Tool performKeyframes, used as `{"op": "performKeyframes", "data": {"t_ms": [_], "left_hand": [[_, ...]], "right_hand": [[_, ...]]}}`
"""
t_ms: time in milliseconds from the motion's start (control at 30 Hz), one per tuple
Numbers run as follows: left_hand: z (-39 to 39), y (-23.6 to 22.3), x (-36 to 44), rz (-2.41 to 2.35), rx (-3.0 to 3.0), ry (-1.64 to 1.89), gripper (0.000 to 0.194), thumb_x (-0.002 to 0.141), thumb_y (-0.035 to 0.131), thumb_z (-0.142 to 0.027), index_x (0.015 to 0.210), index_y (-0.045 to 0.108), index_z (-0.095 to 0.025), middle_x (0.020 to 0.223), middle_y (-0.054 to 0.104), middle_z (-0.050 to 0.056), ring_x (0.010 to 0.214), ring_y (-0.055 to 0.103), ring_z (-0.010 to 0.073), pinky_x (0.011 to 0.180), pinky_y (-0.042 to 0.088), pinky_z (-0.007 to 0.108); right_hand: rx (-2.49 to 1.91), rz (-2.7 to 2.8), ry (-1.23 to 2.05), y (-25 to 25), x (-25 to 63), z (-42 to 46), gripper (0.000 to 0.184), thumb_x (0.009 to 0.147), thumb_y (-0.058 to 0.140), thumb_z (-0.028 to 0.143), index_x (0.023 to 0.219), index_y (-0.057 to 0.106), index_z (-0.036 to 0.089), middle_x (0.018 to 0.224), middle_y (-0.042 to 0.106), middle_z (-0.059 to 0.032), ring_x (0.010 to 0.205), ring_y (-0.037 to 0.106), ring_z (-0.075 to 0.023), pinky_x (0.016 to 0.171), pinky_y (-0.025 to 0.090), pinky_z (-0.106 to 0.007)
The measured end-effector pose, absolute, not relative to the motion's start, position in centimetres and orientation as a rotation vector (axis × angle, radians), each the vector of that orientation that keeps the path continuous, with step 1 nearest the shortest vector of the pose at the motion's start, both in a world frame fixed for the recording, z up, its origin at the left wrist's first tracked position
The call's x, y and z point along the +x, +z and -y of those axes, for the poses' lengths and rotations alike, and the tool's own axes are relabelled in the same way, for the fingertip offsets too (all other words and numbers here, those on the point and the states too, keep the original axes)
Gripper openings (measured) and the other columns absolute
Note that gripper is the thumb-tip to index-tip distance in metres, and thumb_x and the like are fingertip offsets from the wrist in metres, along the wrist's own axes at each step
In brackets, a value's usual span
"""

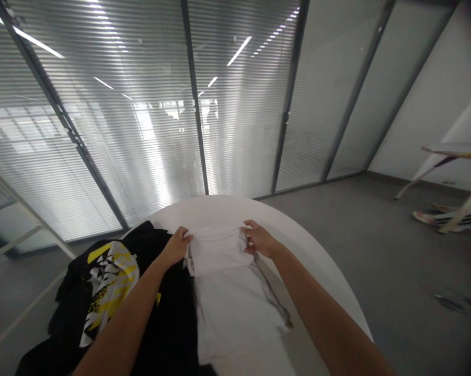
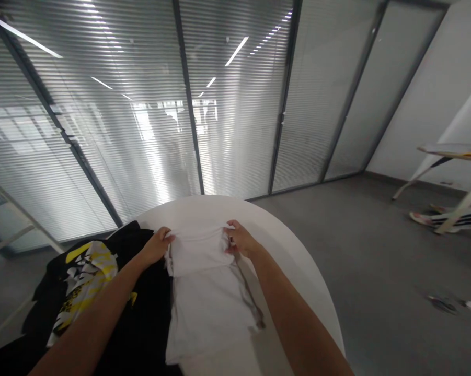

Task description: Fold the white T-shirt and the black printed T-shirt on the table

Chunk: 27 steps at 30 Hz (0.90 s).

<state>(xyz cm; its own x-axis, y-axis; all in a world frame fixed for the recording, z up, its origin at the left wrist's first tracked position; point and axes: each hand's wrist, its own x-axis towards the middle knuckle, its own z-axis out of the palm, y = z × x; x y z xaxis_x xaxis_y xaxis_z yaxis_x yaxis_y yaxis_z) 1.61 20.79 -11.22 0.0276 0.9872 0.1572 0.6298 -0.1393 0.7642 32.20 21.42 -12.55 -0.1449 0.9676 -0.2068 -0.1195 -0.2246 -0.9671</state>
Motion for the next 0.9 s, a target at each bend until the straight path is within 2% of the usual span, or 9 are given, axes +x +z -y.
{"op": "performKeyframes", "data": {"t_ms": [67, 167, 233, 300, 367, 433, 567, 733, 900], "left_hand": [[-20.4, -11.0, 1.8, -1.666, 1.914, 1.06, 0.014, 0.086, 0.051, -0.033, 0.091, 0.052, -0.02, 0.09, 0.063, 0.005, 0.089, 0.062, 0.0224, 0.086, 0.049, 0.038], [-19.1, -10.8, 2.1, -1.649, 1.959, 1.157, 0.017, 0.09, 0.048, -0.038, 0.096, 0.049, -0.022, 0.091, 0.06, 0.004, 0.089, 0.061, 0.0221, 0.086, 0.05, 0.039], [-18.1, -10.5, 2.2, -1.61, 1.899, 1.185, 0.018, 0.09, 0.049, -0.04, 0.095, 0.048, -0.023, 0.087, 0.057, 0.001, 0.081, 0.061, 0.0198, 0.078, 0.053, 0.037], [-17.3, -9.8, 2.3, -1.541, 1.741, 1.181, 0.022, 0.089, 0.05, -0.043, 0.096, 0.048, -0.023, 0.085, 0.052, -0.001, 0.07, 0.058, 0.0164, 0.064, 0.056, 0.033], [-16.7, -9.0, 2.4, -1.412, 1.573, 1.178, 0.027, 0.087, 0.054, -0.046, 0.1, 0.047, -0.023, 0.087, 0.049, -0.002, 0.068, 0.056, 0.0142, 0.054, 0.056, 0.031], [-16.5, -8.3, 2.4, -1.234, 1.473, 1.209, 0.029, 0.085, 0.059, -0.046, 0.099, 0.048, -0.022, 0.09, 0.049, -0.001, 0.076, 0.057, 0.0142, 0.059, 0.059, 0.032], [-16.5, -8.4, 2.3, -1.021, 1.505, 1.203, 0.026, 0.085, 0.062, -0.041, 0.092, 0.05, -0.02, 0.093, 0.057, 0.001, 0.085, 0.058, 0.0148, 0.079, 0.056, 0.033], [-16.8, -9.5, 2.2, -1.021, 1.709, 1.059, 0.018, 0.081, 0.063, -0.034, 0.088, 0.056, -0.019, 0.088, 0.063, 0.002, 0.082, 0.057, 0.0154, 0.077, 0.048, 0.029], [-15.7, -7.8, 1.9, -0.953, 1.719, 0.883, 0.013, 0.073, 0.066, -0.026, 0.078, 0.057, -0.018, 0.089, 0.067, 0.005, 0.086, 0.061, 0.0182, 0.08, 0.047, 0.03]], "right_hand": [[-1.161, 1.12, 1.529, -12.1, 32.4, -21.5, 0.05, 0.069, 0.076, 0.045, 0.107, 0.048, 0.031, 0.085, 0.055, 0.0009, 0.067, 0.055, -0.0157, 0.053, 0.058, -0.038], [-1.077, 1.162, 1.56, -11.6, 32.9, -21.4, 0.049, 0.071, 0.076, 0.047, 0.108, 0.048, 0.031, 0.098, 0.057, -0.0016, 0.078, 0.059, -0.0185, 0.063, 0.061, -0.047], [-1.026, 1.169, 1.58, -11.2, 33.2, -21.2, 0.044, 0.071, 0.076, 0.044, 0.104, 0.05, 0.03, 0.101, 0.058, -0.0011, 0.081, 0.06, -0.018, 0.071, 0.06, -0.049], [-0.963, 1.168, 1.613, -10.6, 33.6, -20.9, 0.037, 0.072, 0.076, 0.039, 0.099, 0.053, 0.028, 0.1, 0.058, -0.0001, 0.084, 0.06, -0.0172, 0.079, 0.059, -0.049], [-0.881, 1.177, 1.648, -10.0, 34.1, -20.5, 0.03, 0.072, 0.076, 0.033, 0.092, 0.055, 0.025, 0.097, 0.058, 0.0001, 0.087, 0.06, -0.0172, 0.085, 0.056, -0.048], [-0.812, 1.193, 1.631, -9.7, 34.5, -20.2, 0.026, 0.069, 0.075, 0.028, 0.085, 0.055, 0.023, 0.092, 0.058, 0.0002, 0.088, 0.06, -0.0175, 0.088, 0.054, -0.046], [-0.881, 1.22, 1.434, -10.4, 35.1, -19.7, 0.025, 0.06, 0.072, 0.027, 0.073, 0.052, 0.022, 0.077, 0.055, 0.001, 0.079, 0.057, -0.0174, 0.083, 0.051, -0.038], [-0.965, 1.286, 1.352, -12.3, 35.8, -19.2, 0.019, 0.056, 0.067, 0.027, 0.069, 0.054, 0.021, 0.066, 0.057, 0.0005, 0.069, 0.055, -0.0179, 0.07, 0.047, -0.031], [-0.913, 1.464, 1.393, -11.2, 35.9, -17.8, 0.015, 0.058, 0.063, 0.025, 0.072, 0.061, 0.02, 0.083, 0.07, -0.0064, 0.085, 0.062, -0.0252, 0.081, 0.046, -0.037]]}}
